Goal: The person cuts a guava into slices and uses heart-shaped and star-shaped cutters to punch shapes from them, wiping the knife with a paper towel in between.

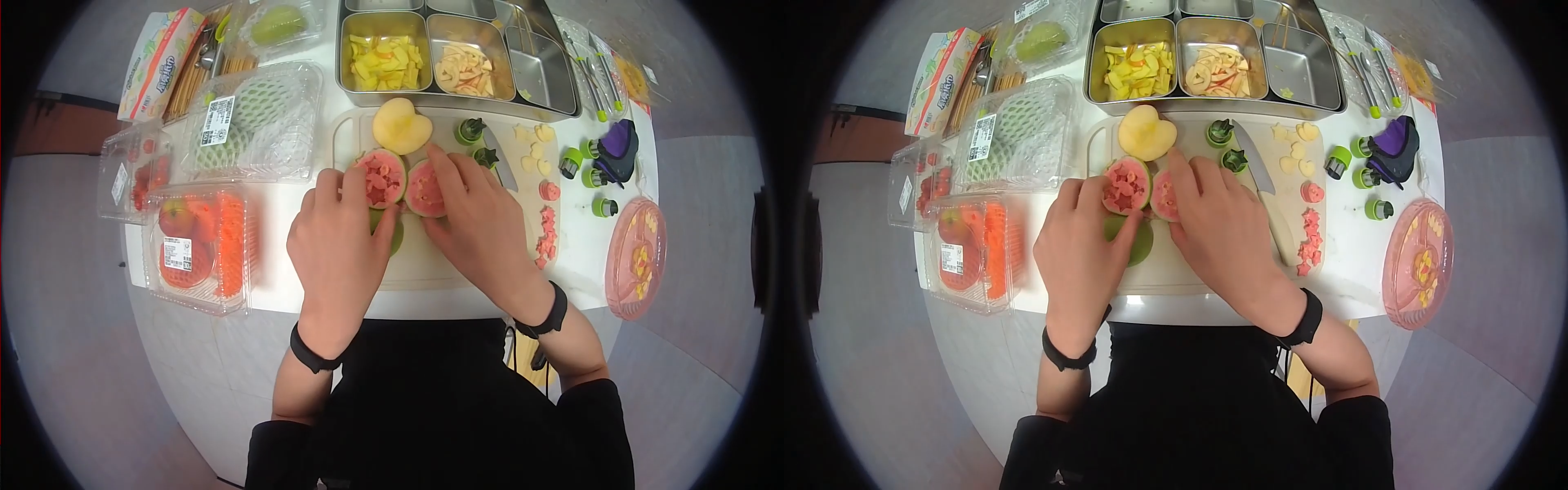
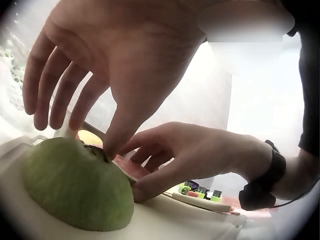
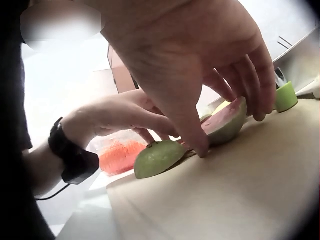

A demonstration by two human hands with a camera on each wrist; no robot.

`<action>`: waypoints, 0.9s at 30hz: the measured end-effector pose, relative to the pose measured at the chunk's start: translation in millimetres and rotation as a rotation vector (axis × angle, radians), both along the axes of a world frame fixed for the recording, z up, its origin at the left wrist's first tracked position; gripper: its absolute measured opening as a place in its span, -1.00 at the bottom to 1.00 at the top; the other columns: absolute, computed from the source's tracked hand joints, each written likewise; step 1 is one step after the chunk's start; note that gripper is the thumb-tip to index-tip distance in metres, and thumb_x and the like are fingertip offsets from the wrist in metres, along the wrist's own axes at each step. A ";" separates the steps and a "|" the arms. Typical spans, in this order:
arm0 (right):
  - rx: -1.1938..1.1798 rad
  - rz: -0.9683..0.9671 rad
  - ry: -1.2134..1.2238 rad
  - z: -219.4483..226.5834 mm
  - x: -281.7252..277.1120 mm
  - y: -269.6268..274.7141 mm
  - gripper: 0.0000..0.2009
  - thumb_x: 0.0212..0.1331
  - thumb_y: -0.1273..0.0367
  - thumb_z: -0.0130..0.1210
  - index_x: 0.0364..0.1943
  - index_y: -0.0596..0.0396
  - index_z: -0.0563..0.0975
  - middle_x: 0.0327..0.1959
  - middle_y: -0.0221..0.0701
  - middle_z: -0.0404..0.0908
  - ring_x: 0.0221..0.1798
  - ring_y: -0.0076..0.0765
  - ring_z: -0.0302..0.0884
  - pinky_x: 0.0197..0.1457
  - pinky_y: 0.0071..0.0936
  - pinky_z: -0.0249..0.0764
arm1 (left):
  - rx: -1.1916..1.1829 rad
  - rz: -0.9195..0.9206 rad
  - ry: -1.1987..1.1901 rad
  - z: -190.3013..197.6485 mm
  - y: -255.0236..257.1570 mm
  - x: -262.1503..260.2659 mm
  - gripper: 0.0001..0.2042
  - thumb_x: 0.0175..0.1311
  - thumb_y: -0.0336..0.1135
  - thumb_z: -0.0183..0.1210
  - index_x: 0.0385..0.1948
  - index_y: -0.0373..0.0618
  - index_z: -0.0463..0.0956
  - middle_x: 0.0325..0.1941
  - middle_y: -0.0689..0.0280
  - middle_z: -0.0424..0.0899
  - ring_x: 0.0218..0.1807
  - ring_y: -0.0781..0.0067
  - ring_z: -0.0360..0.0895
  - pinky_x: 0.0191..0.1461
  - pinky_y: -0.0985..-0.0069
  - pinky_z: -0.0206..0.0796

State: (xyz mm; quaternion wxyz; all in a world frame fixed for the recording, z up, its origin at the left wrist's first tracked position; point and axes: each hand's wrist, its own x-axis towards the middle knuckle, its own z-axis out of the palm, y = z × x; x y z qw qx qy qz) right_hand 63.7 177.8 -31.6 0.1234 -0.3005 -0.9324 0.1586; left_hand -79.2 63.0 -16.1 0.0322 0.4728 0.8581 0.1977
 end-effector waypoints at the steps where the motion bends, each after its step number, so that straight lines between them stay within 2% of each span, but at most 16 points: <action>1: 0.010 0.003 0.017 0.0 2.4 0.3 -0.20 0.01 0.38 0.48 0.44 0.10 0.42 0.17 -0.20 0.60 0.13 0.02 0.66 0.09 -0.16 0.67 | -0.009 0.000 0.003 -0.8 1.5 0.1 -0.62 0.19 -0.21 0.51 -0.01 -0.07 0.63 -0.11 0.25 0.66 -0.12 0.07 0.71 -0.16 0.20 0.54; 3: 0.031 0.008 0.051 0.1 8.8 1.0 -0.25 0.08 0.38 0.44 0.43 0.15 0.41 0.09 -0.20 0.57 0.07 -0.01 0.67 0.01 -0.16 0.68 | -0.026 -0.001 0.007 -3.3 5.4 0.1 -0.64 0.20 -0.20 0.51 -0.03 -0.07 0.63 -0.13 0.24 0.65 -0.14 0.07 0.71 -0.19 0.20 0.54; 6: -0.020 -0.028 0.073 -3.7 16.3 2.9 -0.26 0.11 0.37 0.44 0.43 0.17 0.40 0.11 -0.18 0.58 0.06 0.03 0.69 0.00 -0.13 0.69 | -0.030 0.021 0.048 -5.4 11.9 -2.2 -0.65 0.23 -0.20 0.49 -0.02 -0.07 0.63 -0.12 0.23 0.66 -0.16 0.06 0.72 -0.21 0.19 0.54; 9: -0.054 -0.028 0.054 -4.0 15.5 3.4 -0.24 0.13 0.37 0.44 0.46 0.18 0.37 0.21 -0.16 0.55 0.06 0.07 0.70 -0.02 -0.14 0.70 | -0.035 0.043 0.069 -5.5 14.8 -6.0 -0.66 0.25 -0.20 0.48 -0.01 -0.06 0.63 -0.09 0.21 0.67 -0.19 0.03 0.73 -0.22 0.18 0.53; 12: -0.134 -0.055 0.068 -3.1 9.3 2.2 -0.24 0.15 0.37 0.45 0.48 0.12 0.39 0.33 -0.12 0.54 0.14 0.13 0.69 0.09 -0.11 0.69 | -0.050 0.052 0.048 4.5 4.8 -3.4 -0.64 0.25 -0.18 0.48 0.02 -0.05 0.64 -0.06 0.19 0.68 -0.21 -0.01 0.72 -0.21 0.15 0.54; 15: -0.084 0.013 0.101 -9.4 8.9 5.7 -0.20 0.16 0.43 0.42 0.51 0.17 0.30 0.35 -0.11 0.44 0.11 0.11 0.70 0.02 -0.16 0.70 | -0.066 0.031 -0.024 12.0 -12.1 5.7 -0.59 0.22 -0.16 0.51 0.04 -0.06 0.62 -0.06 0.18 0.69 -0.17 -0.03 0.72 -0.17 0.15 0.54; 18: -0.092 0.015 0.114 -8.7 10.2 5.4 -0.21 0.18 0.42 0.41 0.52 0.18 0.30 0.37 -0.09 0.44 0.13 0.12 0.70 0.03 -0.17 0.71 | -0.069 0.001 -0.068 1.5 -23.4 18.5 -0.49 0.16 -0.14 0.55 0.11 -0.09 0.60 -0.06 0.17 0.68 -0.11 -0.03 0.70 -0.12 0.15 0.56; 19: -0.088 0.011 0.113 -9.0 11.3 4.9 -0.21 0.18 0.42 0.40 0.52 0.17 0.30 0.38 -0.09 0.43 0.14 0.12 0.69 0.03 -0.17 0.71 | -0.073 0.018 -0.088 -2.4 -25.3 23.0 -0.39 0.12 -0.15 0.58 0.21 -0.09 0.56 -0.01 0.18 0.66 0.02 0.02 0.68 -0.03 0.15 0.56; 22: -0.083 -0.006 0.112 -8.7 16.2 2.5 -0.22 0.20 0.40 0.39 0.52 0.15 0.30 0.41 -0.08 0.42 0.16 0.13 0.69 0.04 -0.16 0.71 | -0.042 0.027 -0.045 -10.6 -27.7 30.0 -0.31 0.08 -0.14 0.60 0.28 -0.08 0.52 0.05 0.18 0.63 0.07 0.01 0.63 0.04 0.13 0.55; 27: -0.109 -0.034 0.118 -8.0 24.9 1.0 -0.23 0.21 0.39 0.38 0.52 0.10 0.31 0.45 -0.06 0.41 0.12 0.14 0.71 0.01 -0.12 0.73 | -0.005 0.019 -0.058 -16.4 -28.9 29.2 -0.31 0.07 -0.20 0.59 0.28 -0.09 0.51 0.07 0.16 0.62 0.05 -0.01 0.60 0.08 0.11 0.52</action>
